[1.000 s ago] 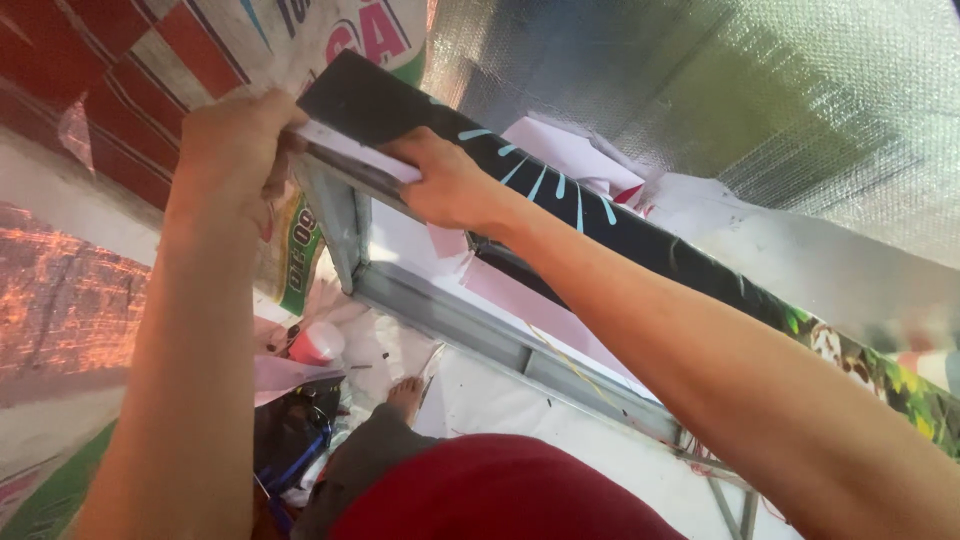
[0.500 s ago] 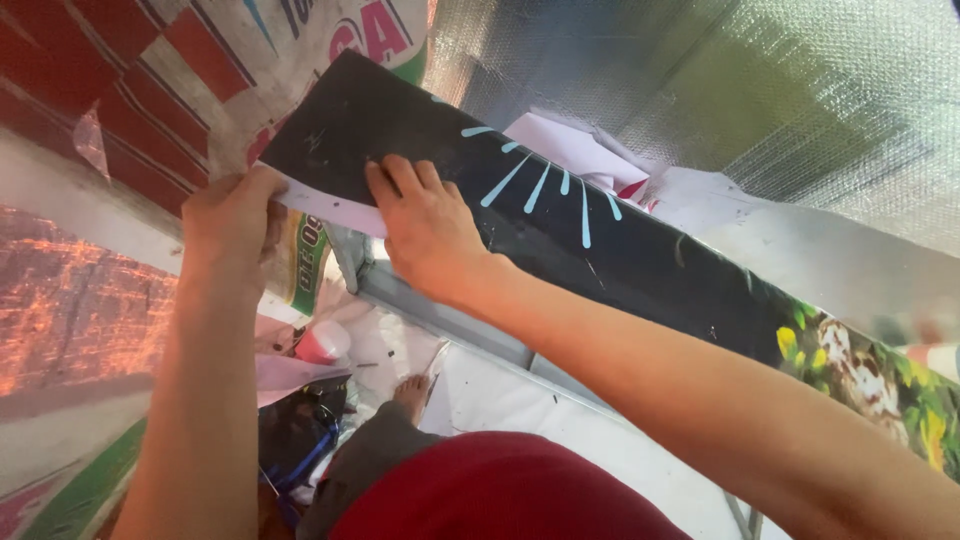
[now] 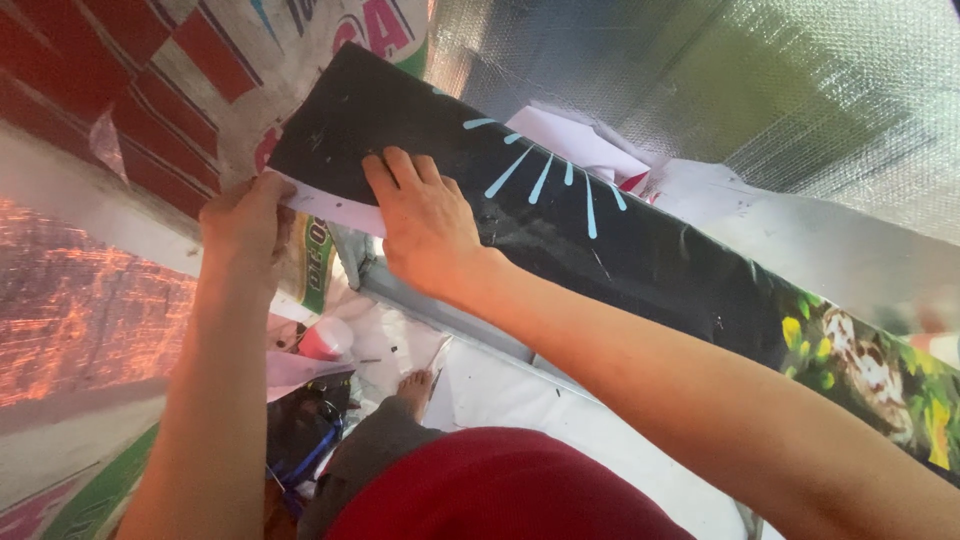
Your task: Applying a large graphic sticker to a metal frame for a sign
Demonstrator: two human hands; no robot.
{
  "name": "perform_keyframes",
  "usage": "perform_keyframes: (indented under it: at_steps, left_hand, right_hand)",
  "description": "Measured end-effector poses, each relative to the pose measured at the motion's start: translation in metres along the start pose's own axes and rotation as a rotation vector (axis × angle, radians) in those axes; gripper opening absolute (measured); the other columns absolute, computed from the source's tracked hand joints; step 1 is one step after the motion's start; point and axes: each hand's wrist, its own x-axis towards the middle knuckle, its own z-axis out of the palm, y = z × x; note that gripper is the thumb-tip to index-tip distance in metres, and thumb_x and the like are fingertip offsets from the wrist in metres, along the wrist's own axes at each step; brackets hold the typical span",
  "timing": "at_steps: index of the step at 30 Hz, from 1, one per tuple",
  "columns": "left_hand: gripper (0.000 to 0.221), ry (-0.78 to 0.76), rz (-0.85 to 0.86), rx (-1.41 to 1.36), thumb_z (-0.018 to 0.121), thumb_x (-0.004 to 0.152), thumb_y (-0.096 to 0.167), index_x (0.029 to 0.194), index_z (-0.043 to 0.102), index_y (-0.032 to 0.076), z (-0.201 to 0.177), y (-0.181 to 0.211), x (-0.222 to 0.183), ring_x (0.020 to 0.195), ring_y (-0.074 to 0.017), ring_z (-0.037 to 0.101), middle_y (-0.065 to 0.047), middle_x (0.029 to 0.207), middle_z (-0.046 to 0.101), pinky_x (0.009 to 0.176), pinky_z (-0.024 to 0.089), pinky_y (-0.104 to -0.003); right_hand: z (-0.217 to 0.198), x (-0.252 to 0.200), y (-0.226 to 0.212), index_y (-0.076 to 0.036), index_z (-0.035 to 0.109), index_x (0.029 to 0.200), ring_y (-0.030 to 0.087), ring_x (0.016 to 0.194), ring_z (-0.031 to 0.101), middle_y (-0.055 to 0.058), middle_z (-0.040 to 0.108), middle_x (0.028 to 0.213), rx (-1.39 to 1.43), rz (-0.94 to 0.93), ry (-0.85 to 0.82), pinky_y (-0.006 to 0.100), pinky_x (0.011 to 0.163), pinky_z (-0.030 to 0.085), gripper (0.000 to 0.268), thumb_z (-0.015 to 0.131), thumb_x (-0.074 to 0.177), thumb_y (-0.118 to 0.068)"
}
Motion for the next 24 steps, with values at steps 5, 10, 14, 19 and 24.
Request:
perform_keyframes:
  at_steps: [5,10,14,19,24]
  left_hand:
    - [0.014,0.052,-0.008,-0.027,0.064,0.085,0.022,0.078,0.06,0.012,-0.003,0.001,0.001,0.037,-0.0052,0.034,-0.002,0.054,0.045,0.037,0.02,-0.024]
    - [0.015,0.029,-0.02,-0.026,0.064,0.087,0.019,0.074,0.061,0.012,-0.004,-0.008,0.016,0.038,-0.0045,0.037,0.001,0.052,0.046,0.039,0.022,-0.022]
    - [0.01,0.042,-0.02,-0.065,0.065,0.088,0.021,0.086,0.062,0.012,-0.005,-0.013,0.021,0.04,-0.0043,0.038,0.001,0.057,0.047,0.039,0.023,-0.024]
    - [0.03,0.225,-0.007,-0.091,0.076,0.085,0.03,0.108,0.061,0.017,-0.017,0.027,-0.023,0.051,-0.0067,0.05,0.002,0.072,0.057,0.044,0.036,-0.025]
    - [0.014,-0.011,-0.104,-0.816,0.059,0.086,0.01,0.094,0.048,0.013,-0.002,0.055,-0.045,0.059,-0.0079,0.059,0.007,0.073,0.045,0.054,0.04,-0.019]
  right_hand:
    - [0.013,0.007,0.0,-0.002,0.038,0.152,0.036,0.134,0.047,0.017,0.041,0.147,-0.023,0.002,-0.027,0.049,0.102,0.051,0.084,0.078,0.079,-0.018]
    - [0.0,0.004,-0.007,0.0,0.039,0.152,0.039,0.139,0.045,0.021,0.04,0.149,0.023,-0.002,-0.042,0.053,0.107,0.048,0.087,0.079,0.083,-0.035]
    - [0.003,0.004,-0.01,0.005,0.045,0.146,0.046,0.136,0.049,0.027,0.045,0.144,0.122,-0.027,0.049,0.056,0.106,0.048,0.091,0.074,0.084,-0.055]
    - [-0.006,0.002,-0.015,0.006,0.053,0.14,0.049,0.13,0.055,0.026,0.054,0.136,0.22,0.01,0.143,0.055,0.104,0.049,0.082,0.061,0.092,-0.06]
    - [-0.004,0.011,-0.007,-0.009,0.032,0.151,0.056,0.13,0.053,0.028,0.055,0.137,0.665,0.101,0.077,0.065,0.101,0.048,0.059,0.054,0.102,-0.035]
